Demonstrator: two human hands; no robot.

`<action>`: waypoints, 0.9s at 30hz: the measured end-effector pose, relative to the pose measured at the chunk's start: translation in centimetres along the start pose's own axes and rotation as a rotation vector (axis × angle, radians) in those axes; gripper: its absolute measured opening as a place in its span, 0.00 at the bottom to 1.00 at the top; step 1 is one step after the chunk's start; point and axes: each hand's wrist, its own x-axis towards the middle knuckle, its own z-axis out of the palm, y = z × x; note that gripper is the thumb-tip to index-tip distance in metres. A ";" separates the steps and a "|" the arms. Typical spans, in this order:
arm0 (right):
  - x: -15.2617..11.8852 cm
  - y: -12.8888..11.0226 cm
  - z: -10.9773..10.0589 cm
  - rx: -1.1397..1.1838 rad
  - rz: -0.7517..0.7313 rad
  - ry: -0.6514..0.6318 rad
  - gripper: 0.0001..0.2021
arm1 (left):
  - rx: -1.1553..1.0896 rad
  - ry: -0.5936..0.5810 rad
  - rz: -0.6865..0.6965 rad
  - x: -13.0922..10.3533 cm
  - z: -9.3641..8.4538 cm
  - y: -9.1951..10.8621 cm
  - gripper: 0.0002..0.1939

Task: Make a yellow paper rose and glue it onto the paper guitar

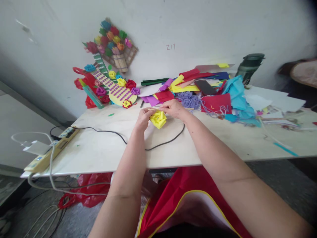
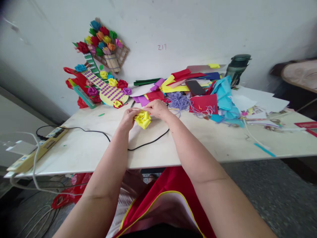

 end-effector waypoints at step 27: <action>0.9 0.3 0.1 0.700 0.368 -0.082 0.03 | 0.023 0.021 -0.013 0.4 0.5 0.1 0.09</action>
